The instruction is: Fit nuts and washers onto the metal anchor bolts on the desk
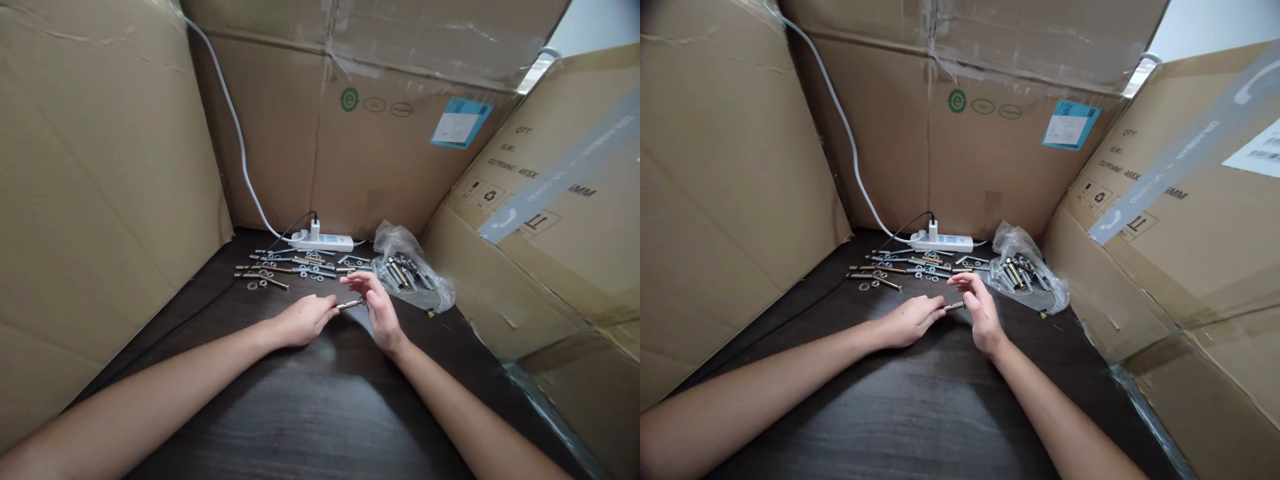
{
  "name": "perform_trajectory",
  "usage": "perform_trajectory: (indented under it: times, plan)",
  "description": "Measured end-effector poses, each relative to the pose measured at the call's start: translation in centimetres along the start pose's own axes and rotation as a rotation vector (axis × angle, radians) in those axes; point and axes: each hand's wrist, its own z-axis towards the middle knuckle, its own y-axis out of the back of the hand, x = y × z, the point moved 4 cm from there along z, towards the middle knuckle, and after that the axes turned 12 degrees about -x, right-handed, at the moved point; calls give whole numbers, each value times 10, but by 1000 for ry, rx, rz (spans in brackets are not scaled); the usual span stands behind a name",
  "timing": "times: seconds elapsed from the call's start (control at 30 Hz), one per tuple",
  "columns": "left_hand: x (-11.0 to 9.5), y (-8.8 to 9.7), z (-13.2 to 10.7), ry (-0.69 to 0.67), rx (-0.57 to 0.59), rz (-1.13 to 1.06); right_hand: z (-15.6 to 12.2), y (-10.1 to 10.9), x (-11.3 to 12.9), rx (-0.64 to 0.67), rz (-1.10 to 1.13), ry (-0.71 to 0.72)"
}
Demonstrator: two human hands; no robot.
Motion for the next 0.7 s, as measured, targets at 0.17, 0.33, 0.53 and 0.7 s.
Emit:
perform_trajectory:
  times: [0.17,0.33,0.53,0.7]
  plan:
    - [3,6,1,56,-66,-217,3,11,-15,-108,-104,-11]
    - [5,8,2,109,-106,-327,3,16,-21,-158,-135,-49]
    - [8,5,4,96,-134,-398,2,13,-19,-174,-151,-36]
    - [5,9,5,147,-129,-604,-1,9,-16,-182,-181,-12]
